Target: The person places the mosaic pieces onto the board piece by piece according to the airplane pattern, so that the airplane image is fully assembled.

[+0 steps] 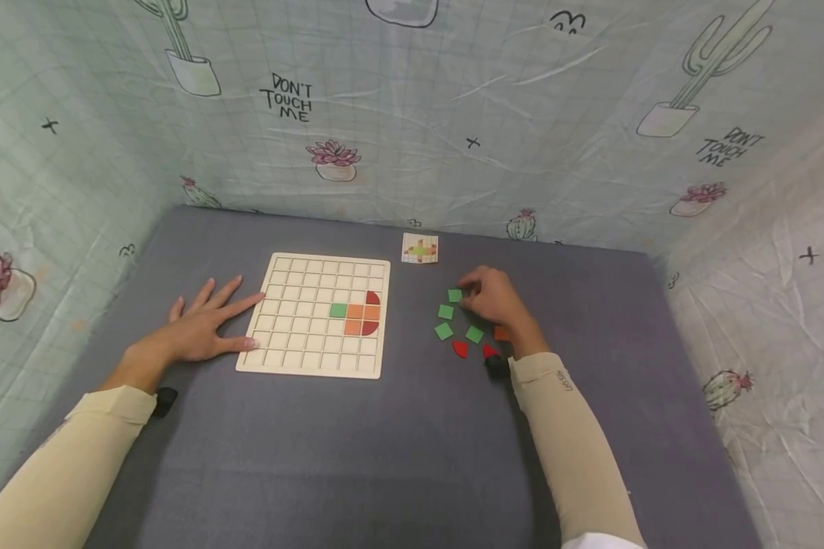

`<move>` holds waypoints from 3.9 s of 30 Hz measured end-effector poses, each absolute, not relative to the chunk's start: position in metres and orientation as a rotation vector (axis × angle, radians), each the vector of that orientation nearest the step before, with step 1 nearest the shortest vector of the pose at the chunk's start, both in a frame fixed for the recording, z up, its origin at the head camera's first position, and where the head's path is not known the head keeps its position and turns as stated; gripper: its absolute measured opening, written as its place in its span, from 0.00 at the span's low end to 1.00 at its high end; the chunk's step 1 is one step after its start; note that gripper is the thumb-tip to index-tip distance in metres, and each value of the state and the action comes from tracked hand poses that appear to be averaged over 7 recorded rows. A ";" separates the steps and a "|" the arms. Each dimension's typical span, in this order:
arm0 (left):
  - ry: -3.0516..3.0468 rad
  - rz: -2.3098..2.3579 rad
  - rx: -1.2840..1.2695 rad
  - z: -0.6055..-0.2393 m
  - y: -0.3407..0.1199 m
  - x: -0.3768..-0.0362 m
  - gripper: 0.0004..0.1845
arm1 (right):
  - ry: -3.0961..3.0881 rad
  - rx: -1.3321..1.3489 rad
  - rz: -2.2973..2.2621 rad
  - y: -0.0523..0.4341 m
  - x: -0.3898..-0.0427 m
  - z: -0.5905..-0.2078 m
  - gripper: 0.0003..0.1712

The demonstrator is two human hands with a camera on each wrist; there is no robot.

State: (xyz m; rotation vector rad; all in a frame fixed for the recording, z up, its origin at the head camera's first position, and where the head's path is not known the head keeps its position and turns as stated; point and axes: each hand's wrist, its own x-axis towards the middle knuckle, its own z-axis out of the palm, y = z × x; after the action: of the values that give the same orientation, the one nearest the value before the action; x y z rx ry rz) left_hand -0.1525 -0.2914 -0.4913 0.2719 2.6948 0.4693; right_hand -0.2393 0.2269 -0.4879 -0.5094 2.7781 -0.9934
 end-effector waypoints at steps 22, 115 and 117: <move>2.702 0.473 0.274 -0.489 -0.290 -0.151 0.52 | 2.807 -0.570 -0.909 0.223 -0.235 -0.488 0.12; 2.693 0.457 0.263 -0.486 -0.289 -0.155 0.54 | 2.619 -1.105 -0.977 0.106 -0.203 -0.484 0.10; 2.696 0.452 0.263 -0.486 -0.288 -0.155 0.54 | 2.622 -1.122 -0.959 0.102 -0.203 -0.485 0.09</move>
State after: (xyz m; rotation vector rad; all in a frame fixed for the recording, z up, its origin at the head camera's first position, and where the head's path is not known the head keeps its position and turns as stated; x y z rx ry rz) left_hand -0.1549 -0.2883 -0.4858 0.2632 2.6961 0.4515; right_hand -0.2032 0.1024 -0.4849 -1.1222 2.6217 -0.9590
